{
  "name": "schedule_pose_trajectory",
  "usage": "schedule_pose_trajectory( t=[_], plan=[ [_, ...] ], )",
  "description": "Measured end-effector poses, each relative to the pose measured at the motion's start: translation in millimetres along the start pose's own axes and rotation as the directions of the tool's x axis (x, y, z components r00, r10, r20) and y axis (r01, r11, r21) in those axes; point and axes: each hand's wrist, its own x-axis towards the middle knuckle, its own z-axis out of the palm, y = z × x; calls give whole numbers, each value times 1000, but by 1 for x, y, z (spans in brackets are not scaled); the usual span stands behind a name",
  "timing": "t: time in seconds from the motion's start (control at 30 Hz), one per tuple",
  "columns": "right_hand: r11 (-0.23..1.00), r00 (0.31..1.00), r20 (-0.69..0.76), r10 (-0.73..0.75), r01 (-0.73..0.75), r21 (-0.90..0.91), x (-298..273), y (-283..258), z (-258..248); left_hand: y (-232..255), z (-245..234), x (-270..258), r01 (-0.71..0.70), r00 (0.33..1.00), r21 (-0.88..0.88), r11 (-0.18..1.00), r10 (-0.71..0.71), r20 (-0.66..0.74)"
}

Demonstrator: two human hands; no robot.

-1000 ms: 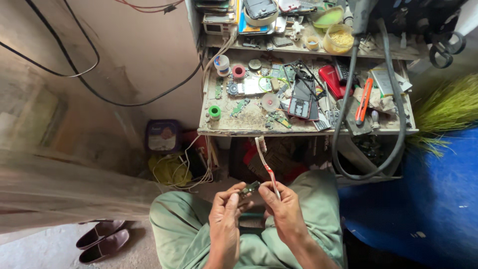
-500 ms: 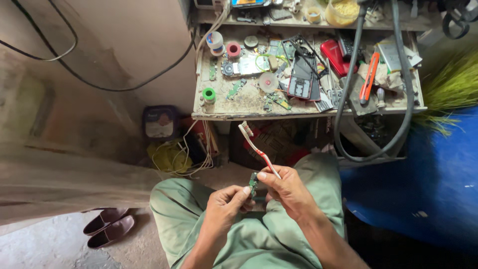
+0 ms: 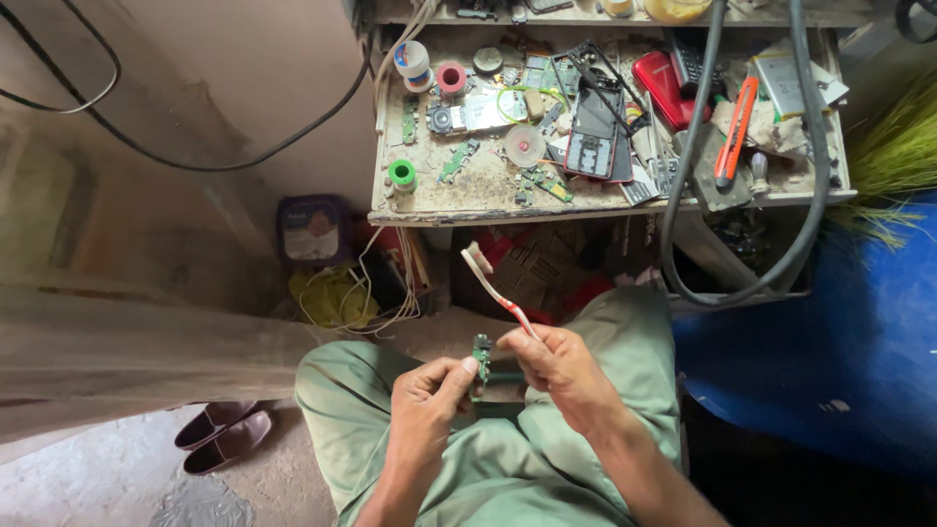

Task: The person cleans a small green circuit board using a spray bottle and a toothbrush. They then scrape the board with a utility knife and use a hot air gun to heat specific components. The person also uses tweezers to handle small parts on the board.

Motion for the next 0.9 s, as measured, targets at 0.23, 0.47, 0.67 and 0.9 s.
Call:
schedule_pose_trajectory(
  t=[0.23,0.47,0.67,0.9],
  plan=[
    [999,998,-44,-44,46,28,-28,23,-22,-1,3,2,-16,999,-46,999,14,-45],
    [901,943,-34,-331,305,-309,-57,19,-26,2,6,1,-85,994,-16,996,83,-66],
    [538,807,107,-581,479,-693,-70,21,-18,4,7,-1,-133,983,17,991,135,-127],
    [188,644,227,-730,509,-840,-72,9,-5,8,11,-2,-228,961,76,971,236,-142]
  ],
)
